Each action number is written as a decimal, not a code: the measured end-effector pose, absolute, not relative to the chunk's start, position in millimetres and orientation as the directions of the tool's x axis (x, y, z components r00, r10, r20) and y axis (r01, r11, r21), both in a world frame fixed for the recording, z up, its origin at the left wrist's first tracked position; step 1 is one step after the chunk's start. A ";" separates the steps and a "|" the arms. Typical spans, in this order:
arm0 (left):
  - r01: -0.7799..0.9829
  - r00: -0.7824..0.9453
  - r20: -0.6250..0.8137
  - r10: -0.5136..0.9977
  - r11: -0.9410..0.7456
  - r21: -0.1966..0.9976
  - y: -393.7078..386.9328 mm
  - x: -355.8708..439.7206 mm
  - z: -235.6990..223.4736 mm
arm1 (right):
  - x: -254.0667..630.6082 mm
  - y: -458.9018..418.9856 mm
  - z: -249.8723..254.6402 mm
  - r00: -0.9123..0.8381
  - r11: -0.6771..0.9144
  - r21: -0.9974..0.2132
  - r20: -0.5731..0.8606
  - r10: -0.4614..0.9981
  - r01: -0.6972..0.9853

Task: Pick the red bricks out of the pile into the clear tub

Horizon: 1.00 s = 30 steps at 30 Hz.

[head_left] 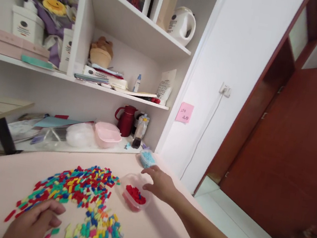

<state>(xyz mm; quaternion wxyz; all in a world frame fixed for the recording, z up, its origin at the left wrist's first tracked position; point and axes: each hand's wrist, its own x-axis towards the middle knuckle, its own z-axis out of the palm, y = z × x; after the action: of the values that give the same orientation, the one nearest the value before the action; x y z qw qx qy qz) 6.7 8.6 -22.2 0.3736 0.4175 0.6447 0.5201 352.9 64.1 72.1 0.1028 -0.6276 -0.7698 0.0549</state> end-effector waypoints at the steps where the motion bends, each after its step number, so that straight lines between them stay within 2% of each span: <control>1: 0.154 -0.375 -0.053 0.926 0.119 0.981 8.5 7.3 -20.2 | 352.1 62.7 74.3 -0.227 0.246 -0.185 0.117 0.967 0.951; 4: 0.152 -0.377 -0.075 0.923 0.141 0.978 6.8 9.0 -14.7 | 347.8 61.5 77.7 -0.303 0.314 -0.146 0.093 0.949 0.938; 10: 0.191 -0.363 -0.067 0.930 0.144 0.971 4.6 7.3 -16.2 | 339.2 62.1 64.4 -0.322 0.320 -0.090 -0.012 0.947 0.943; 17: 0.182 -0.355 -0.041 0.934 0.112 0.977 8.5 6.3 -22.2 | 337.3 68.0 55.2 -0.361 0.361 -0.037 -0.008 0.932 0.932; 25: 0.169 -0.339 -0.023 0.940 0.085 0.982 11.5 3.5 -31.2 | 338.6 72.1 53.8 -0.362 0.361 -0.113 0.013 0.932 0.926; 30: 0.157 -0.328 -0.037 0.944 0.094 0.983 13.5 0.7 -36.9 | 344.1 74.4 61.4 -0.320 0.315 -0.225 0.015 0.947 0.922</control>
<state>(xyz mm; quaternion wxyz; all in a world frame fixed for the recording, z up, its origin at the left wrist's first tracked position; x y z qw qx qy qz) 0.7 13.5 -36.9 0.3831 0.4352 0.6325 0.5136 344.1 74.4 61.4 0.0720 -0.5785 -0.8078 0.0878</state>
